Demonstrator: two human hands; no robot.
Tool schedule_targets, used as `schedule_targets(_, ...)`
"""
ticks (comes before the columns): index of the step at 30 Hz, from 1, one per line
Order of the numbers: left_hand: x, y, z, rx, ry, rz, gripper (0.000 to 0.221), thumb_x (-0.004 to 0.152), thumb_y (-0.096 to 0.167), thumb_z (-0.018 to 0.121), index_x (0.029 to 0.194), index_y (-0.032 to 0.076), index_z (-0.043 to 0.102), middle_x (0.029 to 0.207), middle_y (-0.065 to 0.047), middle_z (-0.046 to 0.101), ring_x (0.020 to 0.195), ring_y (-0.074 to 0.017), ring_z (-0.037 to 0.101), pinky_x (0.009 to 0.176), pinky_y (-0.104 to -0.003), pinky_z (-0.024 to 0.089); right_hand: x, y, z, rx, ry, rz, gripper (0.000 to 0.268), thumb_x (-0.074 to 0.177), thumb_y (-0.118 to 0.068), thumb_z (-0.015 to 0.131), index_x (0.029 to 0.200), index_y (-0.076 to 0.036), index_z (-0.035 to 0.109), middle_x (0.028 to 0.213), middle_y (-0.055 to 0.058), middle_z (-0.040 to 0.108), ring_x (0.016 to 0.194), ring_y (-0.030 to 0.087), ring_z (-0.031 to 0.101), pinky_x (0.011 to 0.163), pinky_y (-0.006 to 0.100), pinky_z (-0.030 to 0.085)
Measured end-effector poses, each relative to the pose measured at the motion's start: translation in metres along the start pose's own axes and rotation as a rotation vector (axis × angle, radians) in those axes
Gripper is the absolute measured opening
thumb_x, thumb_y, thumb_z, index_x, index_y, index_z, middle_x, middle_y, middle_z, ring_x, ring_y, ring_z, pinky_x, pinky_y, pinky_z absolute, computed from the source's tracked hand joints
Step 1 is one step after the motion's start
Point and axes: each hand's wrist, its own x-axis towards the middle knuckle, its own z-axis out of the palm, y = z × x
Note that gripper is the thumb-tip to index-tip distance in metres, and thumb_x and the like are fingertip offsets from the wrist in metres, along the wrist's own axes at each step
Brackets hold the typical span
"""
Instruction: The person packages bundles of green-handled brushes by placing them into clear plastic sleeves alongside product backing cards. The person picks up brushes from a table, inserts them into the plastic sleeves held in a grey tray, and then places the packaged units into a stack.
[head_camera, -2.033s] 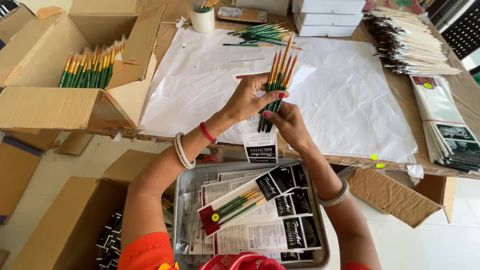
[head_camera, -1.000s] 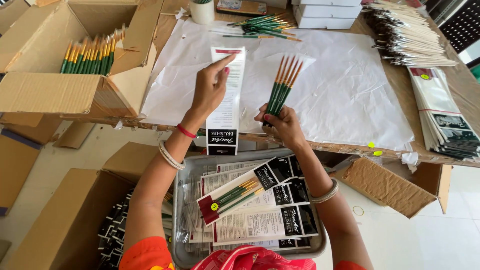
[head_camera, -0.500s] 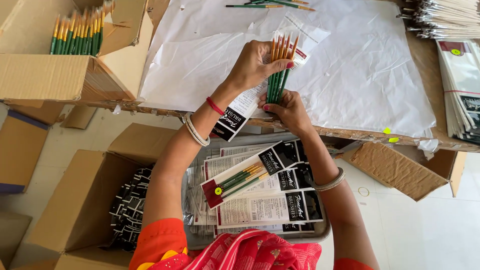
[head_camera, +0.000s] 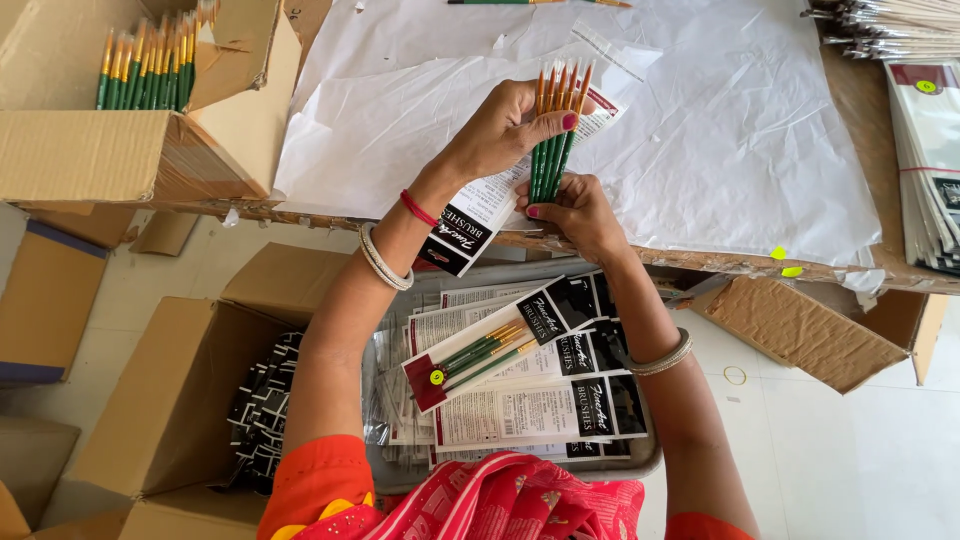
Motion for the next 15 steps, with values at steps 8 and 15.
schedule_targets(8, 0.000, 0.005, 0.002, 0.033, 0.007, 0.004, 0.035, 0.102, 0.030, 0.070, 0.125, 0.004, 0.073, 0.117, -0.010, 0.078, 0.106, -0.0134, 0.074, 0.097, -0.032, 0.059, 0.000, 0.003, -0.001, -0.009, 0.015, 0.029, 0.023, 0.092, 0.007, 0.070, 0.114, 0.002, 0.074, 0.098, 0.004, 0.076, 0.082, 0.006, 0.067, 0.075, 0.022, 0.057)
schedule_targets(15, -0.001, -0.008, 0.005, 0.045, 0.096, 0.012, 0.027, 0.097, 0.026, 0.078, 0.110, 0.002, 0.078, 0.099, -0.007, 0.081, 0.089, -0.0113, 0.076, 0.083, -0.028, 0.064, 0.000, 0.003, 0.001, -0.057, 0.013, -0.016, 0.024, 0.093, 0.007, 0.071, 0.115, 0.002, 0.074, 0.099, 0.004, 0.076, 0.085, 0.005, 0.068, 0.079, 0.021, 0.059)
